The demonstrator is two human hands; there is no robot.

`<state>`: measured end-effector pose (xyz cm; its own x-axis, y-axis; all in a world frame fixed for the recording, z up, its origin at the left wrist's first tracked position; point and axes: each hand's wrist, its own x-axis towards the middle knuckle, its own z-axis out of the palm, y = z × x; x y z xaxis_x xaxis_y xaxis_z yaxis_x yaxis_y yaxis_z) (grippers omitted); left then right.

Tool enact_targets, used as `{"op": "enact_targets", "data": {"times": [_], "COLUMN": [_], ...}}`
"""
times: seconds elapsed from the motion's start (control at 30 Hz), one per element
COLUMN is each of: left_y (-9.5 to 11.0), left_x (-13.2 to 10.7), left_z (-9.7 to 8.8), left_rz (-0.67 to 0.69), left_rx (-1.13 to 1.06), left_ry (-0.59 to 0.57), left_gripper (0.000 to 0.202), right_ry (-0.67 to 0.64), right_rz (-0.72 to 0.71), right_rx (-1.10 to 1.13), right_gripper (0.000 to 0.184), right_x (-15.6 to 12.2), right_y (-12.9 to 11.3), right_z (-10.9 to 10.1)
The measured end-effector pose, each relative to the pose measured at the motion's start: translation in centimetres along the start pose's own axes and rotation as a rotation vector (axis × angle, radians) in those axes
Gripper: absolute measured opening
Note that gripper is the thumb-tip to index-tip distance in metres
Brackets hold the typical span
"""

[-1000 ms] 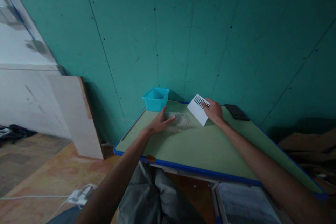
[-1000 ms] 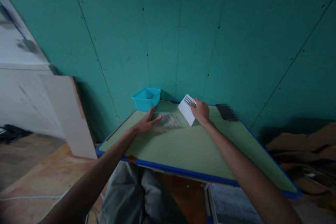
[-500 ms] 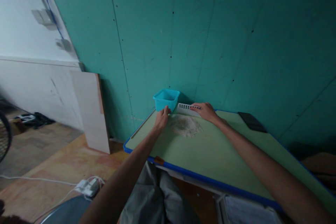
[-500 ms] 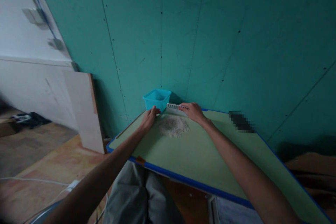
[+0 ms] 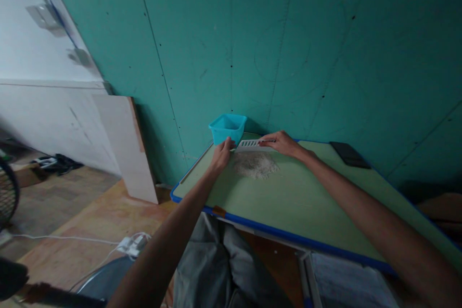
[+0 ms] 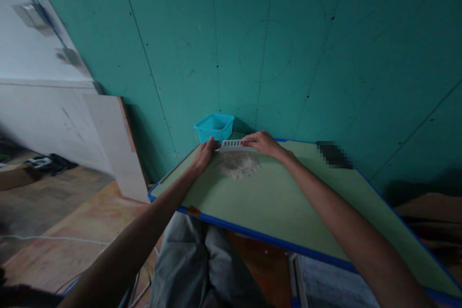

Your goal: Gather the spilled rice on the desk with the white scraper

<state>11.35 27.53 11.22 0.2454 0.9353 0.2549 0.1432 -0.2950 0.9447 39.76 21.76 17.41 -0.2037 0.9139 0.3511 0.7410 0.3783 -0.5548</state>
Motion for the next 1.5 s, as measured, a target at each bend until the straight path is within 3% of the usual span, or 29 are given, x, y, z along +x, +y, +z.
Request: {"op": "enact_targets", "data": {"times": [0.1, 0.2, 0.27, 0.37, 0.5, 0.77, 0.97, 1.1, 1.3, 1.5], "left_y": [0.0, -0.2, -0.1, 0.3, 1.2, 2.9, 2.7, 2.6, 2.7, 2.6], "left_x": [0.0, 0.1, 0.1, 0.0, -0.7, -2.0, -1.8, -1.7, -1.6, -1.3], "left_z": [-0.3, -0.4, -0.4, -0.5, -0.7, -0.8, -0.8, -1.0, -0.9, -0.8], "left_rz": [0.132, 0.252, 0.293, 0.291, 0.241, 0.142, 0.127, 0.126, 0.103, 0.113], "left_rx": [0.165, 0.273, 0.38, 0.565, 0.655, 0.626, 0.528, 0.431, 0.296, 0.164], "left_ry": [-0.027, -0.056, -0.046, -0.007, 0.007, 0.041, 0.063, 0.044, 0.031, -0.015], "left_gripper": [0.033, 0.039, 0.03, 0.022, 0.029, 0.024, 0.009, 0.015, 0.012, 0.01], "right_ry": [0.029, 0.024, 0.021, 0.032, 0.035, -0.046, -0.111, -0.138, -0.198, -0.243], "right_rz": [-0.012, -0.025, -0.034, -0.04, -0.041, -0.029, -0.021, -0.017, -0.04, -0.044], "right_rx": [-0.002, -0.003, 0.001, 0.003, -0.01, -0.057, -0.057, -0.045, -0.015, 0.008], "right_gripper": [0.019, 0.018, 0.018, 0.019, 0.02, 0.02, 0.018, 0.019, 0.044, 0.051], "right_x": [0.2, 0.3, 0.4, 0.6, 0.5, 0.1, 0.2, 0.1, 0.3, 0.5], "right_y": [-0.1, -0.6, -1.1, -1.8, -2.3, -2.6, -3.1, -3.2, -3.4, -3.5], "right_z": [0.6, 1.4, 2.0, 3.0, 3.7, 2.1, 1.0, 0.5, -0.4, -1.0]}}
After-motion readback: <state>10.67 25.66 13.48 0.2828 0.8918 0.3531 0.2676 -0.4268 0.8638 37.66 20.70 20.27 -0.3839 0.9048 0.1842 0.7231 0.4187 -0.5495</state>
